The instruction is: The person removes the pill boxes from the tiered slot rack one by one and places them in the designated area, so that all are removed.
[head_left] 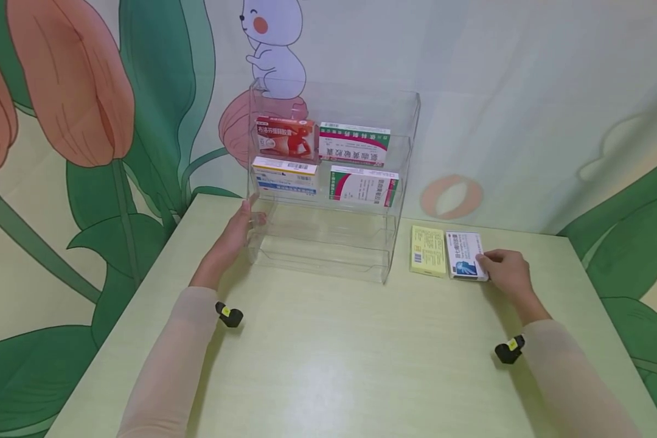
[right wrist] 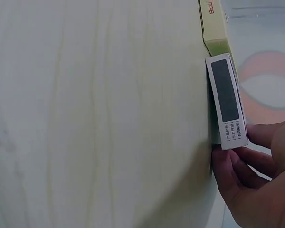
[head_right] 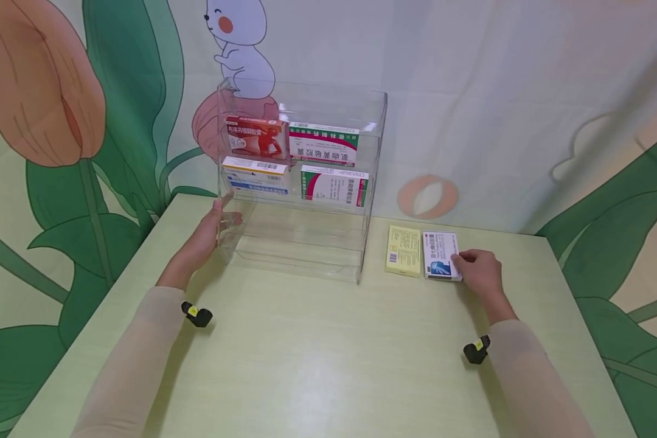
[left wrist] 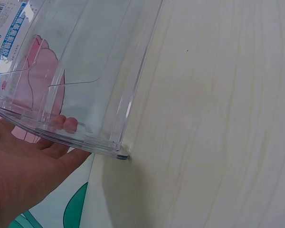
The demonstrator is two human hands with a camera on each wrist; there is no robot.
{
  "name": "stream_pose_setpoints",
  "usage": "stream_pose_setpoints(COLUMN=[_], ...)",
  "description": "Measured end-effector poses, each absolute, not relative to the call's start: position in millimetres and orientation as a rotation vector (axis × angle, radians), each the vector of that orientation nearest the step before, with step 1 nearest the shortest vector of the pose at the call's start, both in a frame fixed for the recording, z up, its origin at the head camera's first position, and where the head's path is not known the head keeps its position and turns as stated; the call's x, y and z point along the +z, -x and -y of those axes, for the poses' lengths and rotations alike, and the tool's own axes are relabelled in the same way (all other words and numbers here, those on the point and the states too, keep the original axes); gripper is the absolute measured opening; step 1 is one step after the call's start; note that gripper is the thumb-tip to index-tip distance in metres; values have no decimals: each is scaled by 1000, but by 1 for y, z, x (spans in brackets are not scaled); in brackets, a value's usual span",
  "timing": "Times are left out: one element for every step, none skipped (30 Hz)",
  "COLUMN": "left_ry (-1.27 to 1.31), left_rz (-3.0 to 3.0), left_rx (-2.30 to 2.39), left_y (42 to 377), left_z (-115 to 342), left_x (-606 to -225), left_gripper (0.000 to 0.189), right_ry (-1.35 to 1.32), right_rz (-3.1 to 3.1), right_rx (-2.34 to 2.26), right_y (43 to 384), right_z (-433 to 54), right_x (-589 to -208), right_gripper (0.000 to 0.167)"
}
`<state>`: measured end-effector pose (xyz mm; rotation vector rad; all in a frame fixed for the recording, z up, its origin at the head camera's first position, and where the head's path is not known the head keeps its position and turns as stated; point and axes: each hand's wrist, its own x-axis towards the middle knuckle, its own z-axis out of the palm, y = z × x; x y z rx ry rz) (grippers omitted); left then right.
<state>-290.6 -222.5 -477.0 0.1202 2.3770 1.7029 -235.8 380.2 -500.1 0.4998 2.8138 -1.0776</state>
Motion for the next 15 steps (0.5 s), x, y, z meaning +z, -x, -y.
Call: stream_pose_setpoints(left_ry=[-124,-133,-138,-143,-146,-153,-157,-162,-161,-165,-160,-163,-161,-160,-157], left_rz=[-2380,-2381,-2378,-2376,-2375,-2373,-2371,-2368,-2366,-2368,-2365,-2369,-2374,-2377,-2380], left_rx=[1707,1712,1718,1725,1728,1733,1739,1743,1748,1746,1743,1740,1734,1729,1724], left_y=[290,290,290,291,291,291,292,292,292,292,292,292,291,290,289], left_z=[222,222,222,222,221,220,220,219,219,219,219,219,219,220,221], left_x=[-477,-478,-478,-479,-479,-479,-480,-480,-480,-480,-479,-479,-479,-478,-478], left_gripper=[75,76,77,77,76,77,77,76,76,76,74,75,74,74,74], right_ry=[-493,-488,-492,-495,-497,-504,-504,-504,-502,-498,-489,-468,-444,-416,-381], right_rz=[-2830,-2852,-2871,-2890,-2912,-2923,-2931,-2931,-2922,-2905,-2888,-2870,-2855,-2845,-2846], right_rx=[-1068,-1055,-1050,-1045,-1039,-1045,-1049,-1053,-1057,-1056,-1047,-1029,-1012,-997,-981], right_y=[235,234,233,231,230,229,228,228,227,227,228,228,229,230,231], right_z=[-379,-379,-378,-378,-378,-378,-377,-377,-377,-377,-376,-374,-372,-370,-367], right_x=[-500,-501,-501,-502,-503,-503,-503,-502,-501,-499,-496,-493,-488,-483,-477], right_gripper=[57,56,54,52,50,49,49,49,52,54,58,61,65,68,71])
